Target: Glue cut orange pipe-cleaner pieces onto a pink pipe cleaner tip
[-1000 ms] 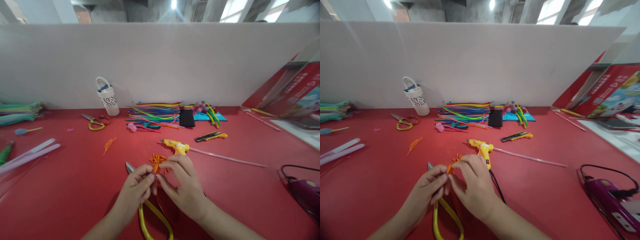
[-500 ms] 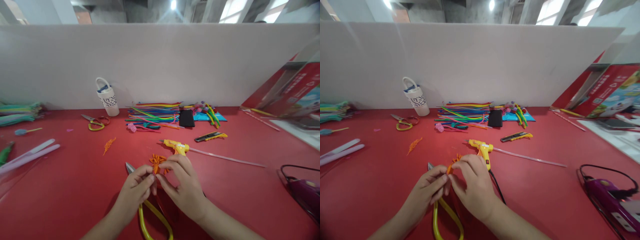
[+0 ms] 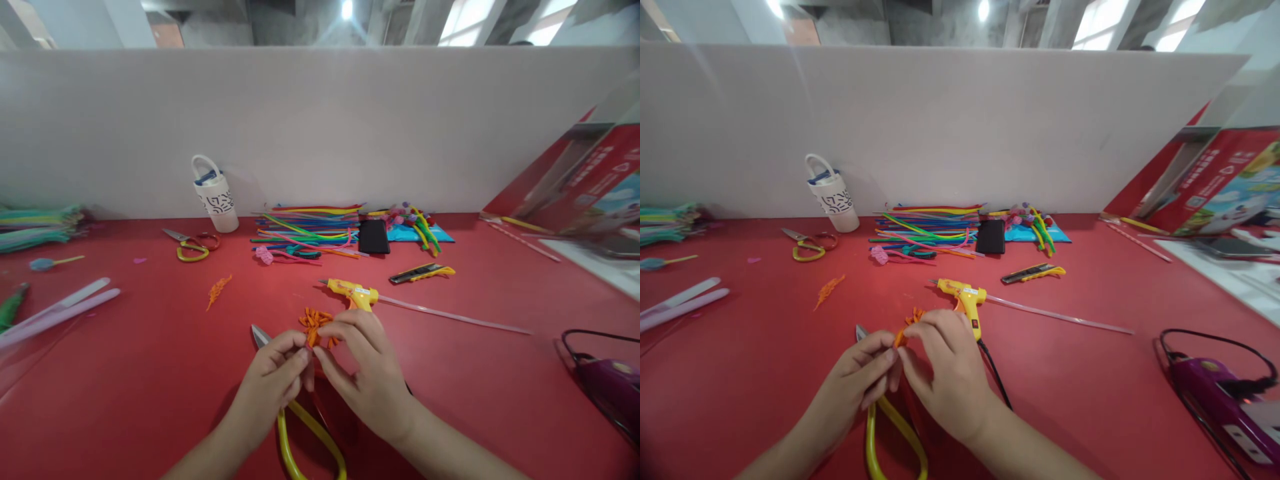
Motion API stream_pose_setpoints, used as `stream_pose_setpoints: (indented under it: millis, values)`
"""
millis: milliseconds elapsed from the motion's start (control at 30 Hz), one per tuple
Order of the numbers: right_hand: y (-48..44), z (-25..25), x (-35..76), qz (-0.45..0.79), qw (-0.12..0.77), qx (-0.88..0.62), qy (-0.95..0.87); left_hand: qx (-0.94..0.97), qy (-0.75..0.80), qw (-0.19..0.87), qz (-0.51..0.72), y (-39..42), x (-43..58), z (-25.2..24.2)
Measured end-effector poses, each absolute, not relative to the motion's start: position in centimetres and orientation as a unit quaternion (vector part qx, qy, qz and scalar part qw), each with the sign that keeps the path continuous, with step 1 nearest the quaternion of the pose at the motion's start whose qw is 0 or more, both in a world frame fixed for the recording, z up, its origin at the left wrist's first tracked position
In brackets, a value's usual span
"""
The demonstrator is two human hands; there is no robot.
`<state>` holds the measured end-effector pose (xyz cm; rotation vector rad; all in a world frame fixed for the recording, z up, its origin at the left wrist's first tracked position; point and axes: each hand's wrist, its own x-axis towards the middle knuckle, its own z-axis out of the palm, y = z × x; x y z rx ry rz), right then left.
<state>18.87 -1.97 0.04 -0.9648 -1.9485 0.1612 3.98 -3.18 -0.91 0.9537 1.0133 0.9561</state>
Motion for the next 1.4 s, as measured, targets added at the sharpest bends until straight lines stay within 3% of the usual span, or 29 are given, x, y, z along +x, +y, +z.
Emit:
stream_pose_setpoints:
  millis: [1400]
  values:
    - [-1.2, 0.5, 20.2, 0.061, 0.452, -0.428, -0.780, 0.396, 0.455, 0.652, 0.460, -2.9, 3.8, -1.1]
